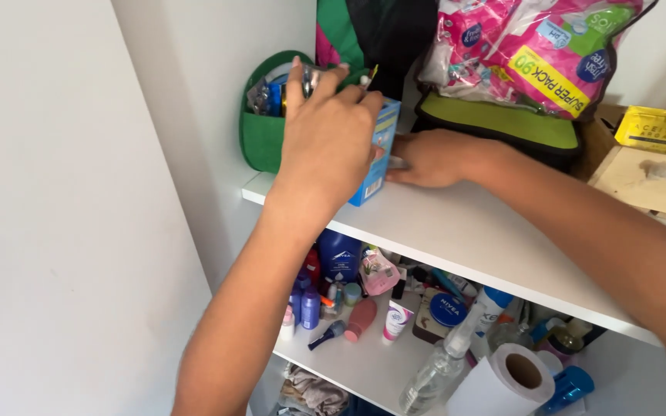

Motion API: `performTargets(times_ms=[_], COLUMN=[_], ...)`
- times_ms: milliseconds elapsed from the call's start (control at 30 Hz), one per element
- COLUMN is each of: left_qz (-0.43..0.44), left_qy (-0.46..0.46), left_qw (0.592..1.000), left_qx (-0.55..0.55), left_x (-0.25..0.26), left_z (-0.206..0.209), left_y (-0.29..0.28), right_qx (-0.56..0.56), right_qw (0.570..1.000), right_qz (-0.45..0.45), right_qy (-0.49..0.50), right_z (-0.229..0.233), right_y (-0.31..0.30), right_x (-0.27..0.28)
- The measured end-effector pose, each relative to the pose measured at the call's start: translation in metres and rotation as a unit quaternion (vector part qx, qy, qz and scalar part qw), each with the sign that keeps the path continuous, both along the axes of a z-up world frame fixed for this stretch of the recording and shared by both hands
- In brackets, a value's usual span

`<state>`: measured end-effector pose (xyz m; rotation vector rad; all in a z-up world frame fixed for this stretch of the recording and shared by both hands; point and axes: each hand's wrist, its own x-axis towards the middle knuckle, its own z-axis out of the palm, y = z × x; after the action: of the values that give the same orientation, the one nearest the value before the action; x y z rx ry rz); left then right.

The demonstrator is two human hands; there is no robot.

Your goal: The person organizes various personal care and household items on a bed. They place a green case into a closet shelf, then return to the bed to sort through items including a measuring tape, wipes, nail polish, and a plastic bag, moving them around and placing some into a clear bag.

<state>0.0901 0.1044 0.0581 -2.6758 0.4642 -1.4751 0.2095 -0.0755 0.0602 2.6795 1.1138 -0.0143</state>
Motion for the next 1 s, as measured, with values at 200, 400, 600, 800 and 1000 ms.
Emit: performTargets(times_ms=[200, 400, 600, 800, 1000], left_qz=[-0.102, -0.001, 0.069, 0.193, 0.059], left_qy=[0.016, 0.066, 0.197, 0.314, 0.245], left_qw=[0.995, 0.991, 0.959, 0.904, 0.928], left_qx=[0.011, 0.114, 0.193, 0.218, 0.272], left_x=[0.047, 0.152, 0.222, 0.189, 0.231], left_z=[0.009, 0.016, 0.032, 0.055, 0.059], left_y=[-0.006, -0.042, -0.068, -0.1, -0.069], right_qx=[-0.078, -0.168, -0.153, -0.052, 0.01], right_qw=[0.988, 0.974, 0.971, 0.992, 1.0], right_qz=[-0.128, -0.151, -0.186, -0.116, -0.013], right_qy=[0.035, -0.013, 0.0, 0.004, 0.009], right_z=[0.057, 0.048, 0.057, 0.04, 0.026], right_y=[-0.025, -0.054, -0.032, -0.029, -0.037], right_x=[-0.057, -0.082, -0.124, -0.111, -0.091])
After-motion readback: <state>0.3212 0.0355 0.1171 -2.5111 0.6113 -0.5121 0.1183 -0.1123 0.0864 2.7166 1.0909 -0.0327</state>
